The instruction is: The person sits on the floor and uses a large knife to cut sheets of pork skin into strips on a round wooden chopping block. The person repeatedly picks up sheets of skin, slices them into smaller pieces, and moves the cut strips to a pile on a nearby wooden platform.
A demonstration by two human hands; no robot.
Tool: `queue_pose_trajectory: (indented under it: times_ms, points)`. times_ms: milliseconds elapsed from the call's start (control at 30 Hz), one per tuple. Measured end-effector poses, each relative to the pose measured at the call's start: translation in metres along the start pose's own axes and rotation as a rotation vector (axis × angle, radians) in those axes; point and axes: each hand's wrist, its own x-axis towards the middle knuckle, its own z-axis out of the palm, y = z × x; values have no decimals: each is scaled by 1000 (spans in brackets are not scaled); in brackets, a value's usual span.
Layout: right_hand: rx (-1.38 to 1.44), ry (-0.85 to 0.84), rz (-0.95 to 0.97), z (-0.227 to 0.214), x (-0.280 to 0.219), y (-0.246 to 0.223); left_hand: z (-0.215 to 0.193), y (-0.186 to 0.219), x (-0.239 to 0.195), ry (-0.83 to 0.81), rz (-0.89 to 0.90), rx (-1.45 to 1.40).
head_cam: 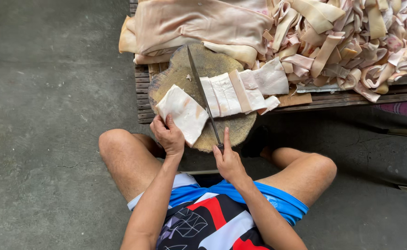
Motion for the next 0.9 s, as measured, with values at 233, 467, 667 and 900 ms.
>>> queue_pose_trajectory:
  times_ms: [233, 467, 667, 900]
  points:
    - [-64, 7, 61, -21, -85, 27, -10, 9, 19, -17, 112, 102]
    - [175, -34, 16, -19, -98, 44, -33, 86, 3, -322, 207, -410]
    - [414, -34, 145, -32, -44, 31, -42, 107, -7, -302, -17, -808]
    - [-11, 77, -81, -56, -37, 25, -3, 26, 33, -439, -528, -484]
